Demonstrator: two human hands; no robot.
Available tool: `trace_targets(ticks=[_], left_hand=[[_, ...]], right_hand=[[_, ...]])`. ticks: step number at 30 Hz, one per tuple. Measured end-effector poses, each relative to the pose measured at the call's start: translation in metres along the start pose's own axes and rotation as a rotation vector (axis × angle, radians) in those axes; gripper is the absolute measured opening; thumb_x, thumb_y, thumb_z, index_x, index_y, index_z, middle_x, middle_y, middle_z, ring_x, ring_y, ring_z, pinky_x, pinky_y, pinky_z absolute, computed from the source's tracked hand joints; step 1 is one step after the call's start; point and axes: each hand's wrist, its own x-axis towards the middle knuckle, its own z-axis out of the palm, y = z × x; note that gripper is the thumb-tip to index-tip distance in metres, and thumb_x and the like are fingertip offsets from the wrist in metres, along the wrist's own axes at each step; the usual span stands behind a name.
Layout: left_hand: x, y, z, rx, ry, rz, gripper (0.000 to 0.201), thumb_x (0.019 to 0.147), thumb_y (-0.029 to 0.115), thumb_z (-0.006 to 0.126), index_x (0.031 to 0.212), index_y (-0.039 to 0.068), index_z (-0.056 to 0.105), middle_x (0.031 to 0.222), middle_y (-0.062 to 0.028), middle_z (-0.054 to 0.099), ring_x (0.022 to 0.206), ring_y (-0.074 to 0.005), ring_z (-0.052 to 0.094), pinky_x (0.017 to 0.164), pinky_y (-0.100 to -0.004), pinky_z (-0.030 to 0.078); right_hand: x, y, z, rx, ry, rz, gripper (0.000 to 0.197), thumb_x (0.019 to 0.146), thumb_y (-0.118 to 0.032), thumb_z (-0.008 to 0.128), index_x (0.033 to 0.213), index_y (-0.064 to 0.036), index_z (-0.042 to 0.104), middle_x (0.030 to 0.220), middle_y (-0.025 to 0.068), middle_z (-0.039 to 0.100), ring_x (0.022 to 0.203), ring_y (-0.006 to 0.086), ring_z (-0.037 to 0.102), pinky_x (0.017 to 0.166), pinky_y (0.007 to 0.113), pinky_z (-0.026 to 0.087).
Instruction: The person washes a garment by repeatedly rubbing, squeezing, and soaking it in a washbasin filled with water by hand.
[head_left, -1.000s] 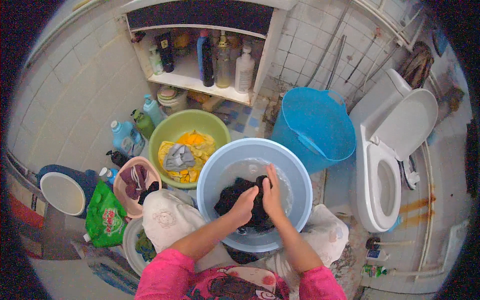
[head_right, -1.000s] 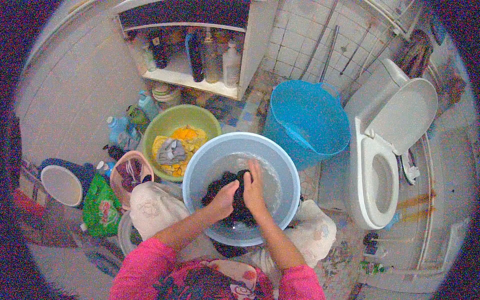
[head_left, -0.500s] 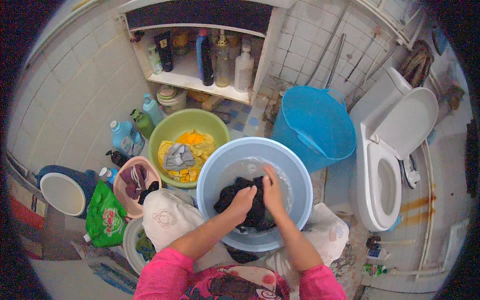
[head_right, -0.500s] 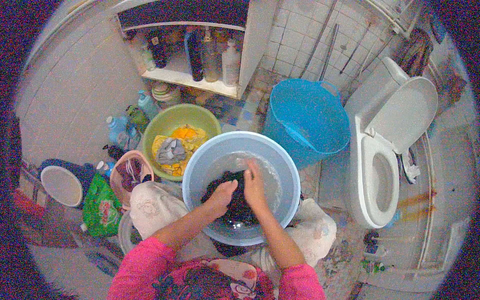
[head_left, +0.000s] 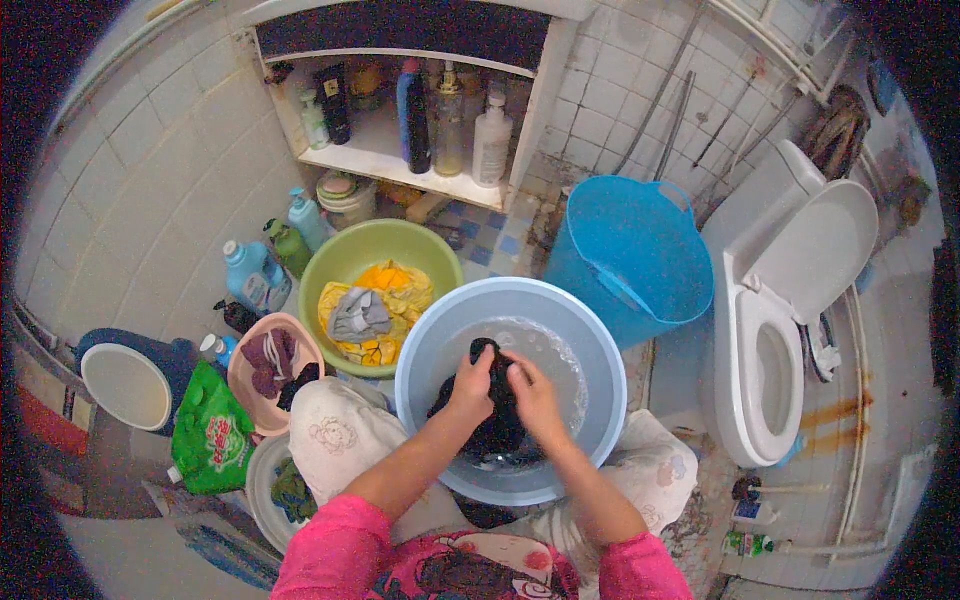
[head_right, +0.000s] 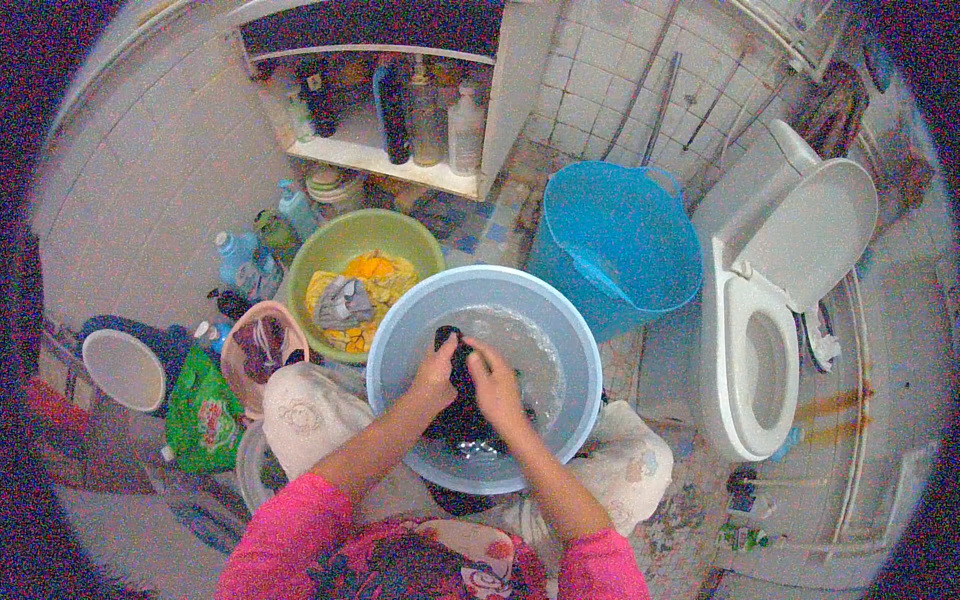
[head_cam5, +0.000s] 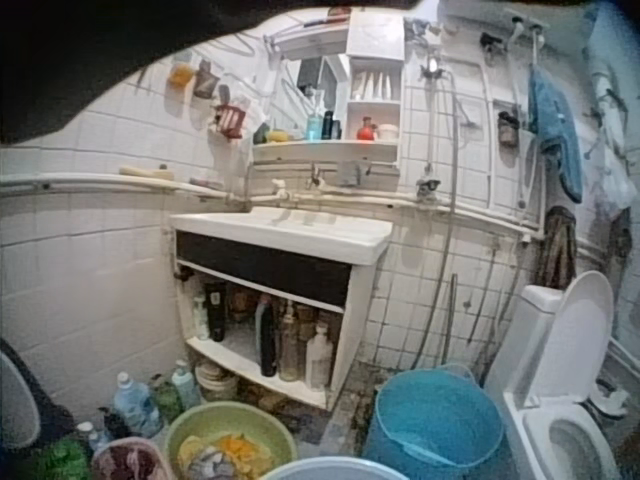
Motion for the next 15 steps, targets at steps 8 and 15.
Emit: trace_targets(ticks=[8,15], left_hand=[[-0.033,-0.025,0.004,0.764,-0.295,0.265,0.05,0.071,-0.011,0.037,0.12,-0.002,0.038,0.117,-0.0329,0.041,0.112,-0.0436,0.038,0.097,-0.0429,0.03],[0.008,-0.002,-0.003,-0.007,0.061,-0.071,0.04,0.092,0.035,0.032,0.121,0.009,0.039,0.112,-0.0118,0.05,0.106,-0.0266,0.046,0.09,-0.0381,0.038]], right_hand=[[0.014,0.029,-0.015,-0.082,0.237,-0.048,0.036,0.09,-0.019,0.035,0.12,-0.0038,0.045,0.13,0.0187,0.036,0.123,0.0334,0.03,0.103,0.037,0.02],[-0.028,-0.002,0.024,-0.177,-0.049,-0.243,0.04,0.088,-0.012,0.037,0.126,-0.0019,0.037,0.134,0.0178,0.031,0.126,0.0306,0.025,0.104,0.035,0.02]])
